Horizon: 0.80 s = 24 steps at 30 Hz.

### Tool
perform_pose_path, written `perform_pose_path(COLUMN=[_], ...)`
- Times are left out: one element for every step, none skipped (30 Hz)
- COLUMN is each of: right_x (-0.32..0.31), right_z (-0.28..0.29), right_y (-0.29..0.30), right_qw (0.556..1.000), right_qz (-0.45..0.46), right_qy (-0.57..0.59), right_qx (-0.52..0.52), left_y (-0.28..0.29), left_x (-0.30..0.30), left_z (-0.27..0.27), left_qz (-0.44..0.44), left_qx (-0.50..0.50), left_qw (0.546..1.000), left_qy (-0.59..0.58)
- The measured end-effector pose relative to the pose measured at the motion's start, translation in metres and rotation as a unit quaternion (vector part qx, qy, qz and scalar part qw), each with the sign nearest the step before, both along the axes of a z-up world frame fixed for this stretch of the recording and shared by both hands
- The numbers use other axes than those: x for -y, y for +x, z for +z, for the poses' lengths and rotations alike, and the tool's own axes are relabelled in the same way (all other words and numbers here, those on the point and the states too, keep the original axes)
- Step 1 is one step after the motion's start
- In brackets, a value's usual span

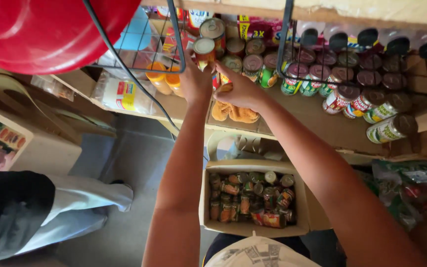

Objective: Cleaning individual canned goods with a cloth and placing them on retail shelves.

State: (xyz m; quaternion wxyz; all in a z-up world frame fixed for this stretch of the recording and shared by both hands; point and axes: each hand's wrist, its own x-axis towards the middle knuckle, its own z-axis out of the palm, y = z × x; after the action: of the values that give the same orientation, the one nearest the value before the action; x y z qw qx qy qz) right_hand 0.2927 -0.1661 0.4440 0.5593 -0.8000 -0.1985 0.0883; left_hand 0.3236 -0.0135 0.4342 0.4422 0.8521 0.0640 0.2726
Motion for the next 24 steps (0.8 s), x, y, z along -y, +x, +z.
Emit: perform_pose_path(right_x=[-0.001, -0.001, 0.004, 0.013, 0.021, 0.032, 0.042, 0.049, 0.054, 0.059, 0.064, 0.070, 0.075, 0.082, 0.098, 0.112, 0.125, 0.133, 0.142, 0.149, 0.151, 0.152, 0.155, 0.151], right_z=[0.013, 0.022, 0.005, -0.017, -0.041, -0.047, -0.053, -0.057, -0.048, -0.033, -0.016, -0.024, -0.030, -0.036, -0.078, -0.123, -0.168, -0.195, -0.222, -0.249, -0.268, -0.286, -0.305, -0.315], right_y=[-0.008, -0.021, -0.016, -0.020, -0.025, -0.043, -0.060, -0.075, -0.105, -0.124, -0.142, -0.160, -0.178, -0.191, -0.205, -0.220, -0.234, -0.253, -0.272, -0.289, -0.300, -0.305, -0.310, -0.305], right_qw=[0.996, 0.985, 0.984, 0.996, 0.992, 0.995, 0.981, 0.959, 0.965, 0.984, 0.992, 0.991, 0.986, 0.970, 0.968, 0.974, 0.978, 0.976, 0.961, 0.943, 0.942, 0.931, 0.918, 0.917], right_qz=[-0.013, -0.029, -0.030, -0.029, -0.029, -0.031, -0.038, -0.043, -0.047, -0.064, -0.078, -0.084, -0.101, -0.117, -0.123, -0.133, -0.143, -0.142, -0.184, -0.222, -0.219, -0.255, -0.291, -0.292], right_qy=[-0.069, -0.135, -0.132, -0.079, -0.026, -0.032, -0.051, -0.068, -0.071, -0.086, -0.099, -0.102, -0.108, -0.114, -0.118, -0.093, -0.068, -0.073, -0.110, -0.146, -0.149, -0.163, -0.177, -0.177], right_qx=[-0.051, -0.108, -0.117, 0.001, 0.121, 0.094, 0.184, 0.273, 0.248, 0.140, 0.030, 0.024, -0.081, -0.182, -0.184, -0.160, -0.136, -0.146, -0.173, -0.198, -0.206, -0.205, -0.203, -0.204], left_y=[-0.003, -0.011, -0.009, -0.014, -0.019, -0.043, -0.065, -0.084, -0.111, -0.128, -0.144, -0.166, -0.188, -0.205, -0.216, -0.230, -0.242, -0.251, -0.260, -0.270, -0.283, -0.289, -0.295, -0.296], left_x=[0.001, 0.002, -0.001, -0.001, -0.001, 0.003, 0.007, 0.006, 0.008, 0.010, 0.012, 0.013, 0.013, 0.015, 0.019, 0.020, 0.020, 0.025, 0.030, 0.033, 0.040, 0.047, 0.055, 0.066], left_z=[0.003, 0.002, -0.008, -0.025, -0.044, -0.046, -0.047, -0.045, -0.061, -0.072, -0.080, -0.091, -0.102, -0.112, -0.136, -0.161, -0.186, -0.223, -0.261, -0.298, -0.323, -0.346, -0.369, -0.398], left_qz=[-0.006, -0.014, -0.017, -0.008, -0.006, -0.011, -0.037, -0.065, -0.072, -0.097, -0.123, -0.129, -0.168, -0.205, -0.211, -0.221, -0.231, -0.232, -0.242, -0.249, -0.247, -0.261, -0.274, -0.276], left_qx=[-0.046, -0.098, -0.107, 0.017, 0.142, 0.116, 0.112, 0.109, 0.084, 0.076, 0.067, 0.063, 0.000, -0.058, -0.059, -0.140, -0.219, -0.229, -0.267, -0.304, -0.313, -0.338, -0.362, -0.363], left_qw=[0.999, 0.994, 0.993, 1.000, 0.986, 0.990, 0.991, 0.991, 0.993, 0.991, 0.989, 0.989, 0.985, 0.976, 0.975, 0.964, 0.946, 0.944, 0.931, 0.918, 0.916, 0.903, 0.890, 0.889], left_qy=[-0.022, -0.041, -0.037, 0.023, 0.082, 0.077, 0.062, 0.048, 0.045, 0.042, 0.038, 0.034, 0.041, 0.048, 0.042, 0.053, 0.064, 0.058, 0.051, 0.046, 0.042, 0.038, 0.034, 0.034])
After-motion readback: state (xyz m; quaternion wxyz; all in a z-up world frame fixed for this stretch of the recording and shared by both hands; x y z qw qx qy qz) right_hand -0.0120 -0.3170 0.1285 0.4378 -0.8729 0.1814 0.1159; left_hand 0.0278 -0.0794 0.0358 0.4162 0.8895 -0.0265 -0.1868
